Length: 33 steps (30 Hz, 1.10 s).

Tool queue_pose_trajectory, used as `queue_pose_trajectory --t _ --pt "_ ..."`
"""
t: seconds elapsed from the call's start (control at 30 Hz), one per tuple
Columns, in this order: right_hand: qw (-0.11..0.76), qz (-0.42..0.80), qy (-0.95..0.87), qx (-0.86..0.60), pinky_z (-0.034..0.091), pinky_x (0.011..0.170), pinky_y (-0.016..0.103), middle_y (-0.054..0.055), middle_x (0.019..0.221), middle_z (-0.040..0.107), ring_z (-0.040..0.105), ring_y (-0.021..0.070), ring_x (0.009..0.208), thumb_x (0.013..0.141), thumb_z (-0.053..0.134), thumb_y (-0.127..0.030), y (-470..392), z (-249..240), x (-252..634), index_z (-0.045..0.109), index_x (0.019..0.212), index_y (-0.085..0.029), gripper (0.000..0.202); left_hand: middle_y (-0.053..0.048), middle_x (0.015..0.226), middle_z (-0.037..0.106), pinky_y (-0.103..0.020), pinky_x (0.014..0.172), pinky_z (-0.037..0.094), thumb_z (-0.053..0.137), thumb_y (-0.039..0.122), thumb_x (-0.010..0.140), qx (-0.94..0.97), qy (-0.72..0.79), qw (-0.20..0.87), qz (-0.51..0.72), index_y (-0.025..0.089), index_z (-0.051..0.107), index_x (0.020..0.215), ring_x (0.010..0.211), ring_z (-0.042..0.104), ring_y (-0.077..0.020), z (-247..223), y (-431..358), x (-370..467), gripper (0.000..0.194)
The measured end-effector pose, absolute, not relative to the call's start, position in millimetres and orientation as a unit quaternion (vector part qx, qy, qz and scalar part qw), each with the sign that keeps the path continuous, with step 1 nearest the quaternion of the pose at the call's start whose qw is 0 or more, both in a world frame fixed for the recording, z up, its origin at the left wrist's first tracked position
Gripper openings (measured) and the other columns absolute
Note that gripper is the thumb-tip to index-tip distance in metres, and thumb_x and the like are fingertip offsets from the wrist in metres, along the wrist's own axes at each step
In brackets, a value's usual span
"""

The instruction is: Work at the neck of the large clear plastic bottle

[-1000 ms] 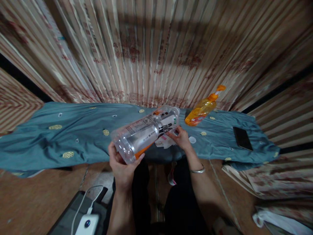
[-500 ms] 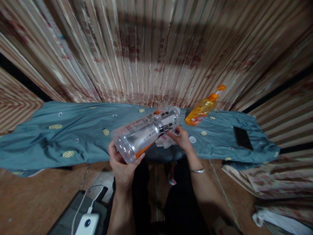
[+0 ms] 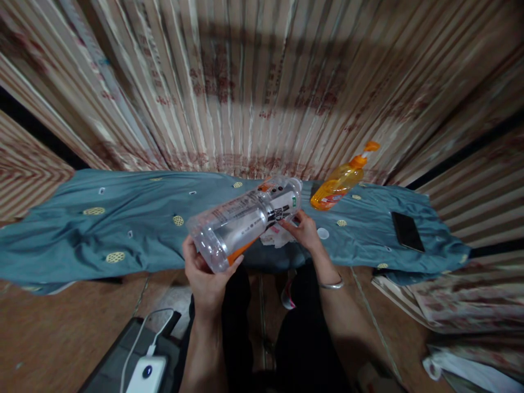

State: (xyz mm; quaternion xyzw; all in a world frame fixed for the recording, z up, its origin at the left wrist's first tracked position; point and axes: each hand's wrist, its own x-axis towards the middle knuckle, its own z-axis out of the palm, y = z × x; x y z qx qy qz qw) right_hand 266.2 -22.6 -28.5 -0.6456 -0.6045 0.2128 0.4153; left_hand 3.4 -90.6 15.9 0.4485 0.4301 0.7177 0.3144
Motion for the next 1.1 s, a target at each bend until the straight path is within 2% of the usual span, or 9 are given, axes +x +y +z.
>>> queue_pose_trajectory --t 0.17,0.3,0.57,0.73,0.93,1.1 --pt "0.406 0.213 -0.607 -0.649 0.053 0.078 0.035 0.007 0.094 0.074 0.068 0.0231 0.084 0.074 0.07 -0.065 -22 -28 268 0.065 0.102 -0.019 0.055 -0.008 0.117 0.065 -0.03 0.086 0.057 0.096 0.035 0.051 0.437 0.43 0.338 0.714 0.02 0.056 0.124 0.099 0.069 -0.0206 14 -89 4 0.084" --pt "0.397 0.208 -0.614 -0.65 0.052 0.076 0.035 0.007 0.092 0.073 0.067 0.0232 0.082 0.074 0.071 -0.065 -22 -27 269 0.064 0.102 -0.019 0.055 -0.007 0.115 0.066 -0.031 0.088 0.056 0.096 0.035 0.05 0.422 0.432 0.358 0.712 0.021 0.056 0.124 0.096 0.07 -0.0206 15 -88 4 0.085" --pt "0.367 0.222 -0.639 -0.639 0.052 0.078 0.037 0.009 0.098 0.073 0.066 0.0247 0.086 0.073 0.071 -0.068 -21 -26 278 0.062 0.105 -0.018 0.059 -0.005 0.104 0.067 -0.03 0.079 0.057 0.097 0.037 0.048 0.423 0.442 0.36 0.704 0.02 0.055 0.12 0.083 0.069 -0.0181 23 -89 7 0.084" --pt "0.374 0.23 -0.645 -0.625 0.053 0.078 0.038 0.009 0.095 0.072 0.067 0.0253 0.086 0.073 0.072 -0.068 -23 -27 281 0.06 0.105 -0.02 0.059 -0.006 0.105 0.067 -0.031 0.08 0.058 0.097 0.038 0.047 0.419 0.44 0.368 0.704 0.02 0.056 0.12 0.089 0.07 -0.0211 26 -90 8 0.086" --pt "0.376 0.223 -0.654 -0.617 0.053 0.075 0.037 0.009 0.096 0.073 0.068 0.025 0.084 0.072 0.072 -0.069 -23 -28 280 0.061 0.104 -0.02 0.06 -0.005 0.1 0.07 -0.026 0.072 0.058 0.098 0.033 0.044 0.398 0.435 0.382 0.712 0.019 0.055 0.119 0.081 0.071 -0.0182 29 -91 8 0.087" --pt "0.368 0.222 -0.658 -0.618 0.052 0.071 0.035 0.008 0.09 0.073 0.068 0.0242 0.079 0.07 0.072 -0.07 -21 -27 277 0.061 0.102 -0.02 0.061 -0.005 0.1 0.071 -0.027 0.075 0.059 0.097 0.033 0.044 0.401 0.435 0.38 0.711 0.019 0.055 0.116 0.084 0.072 -0.0191 30 -90 8 0.084"
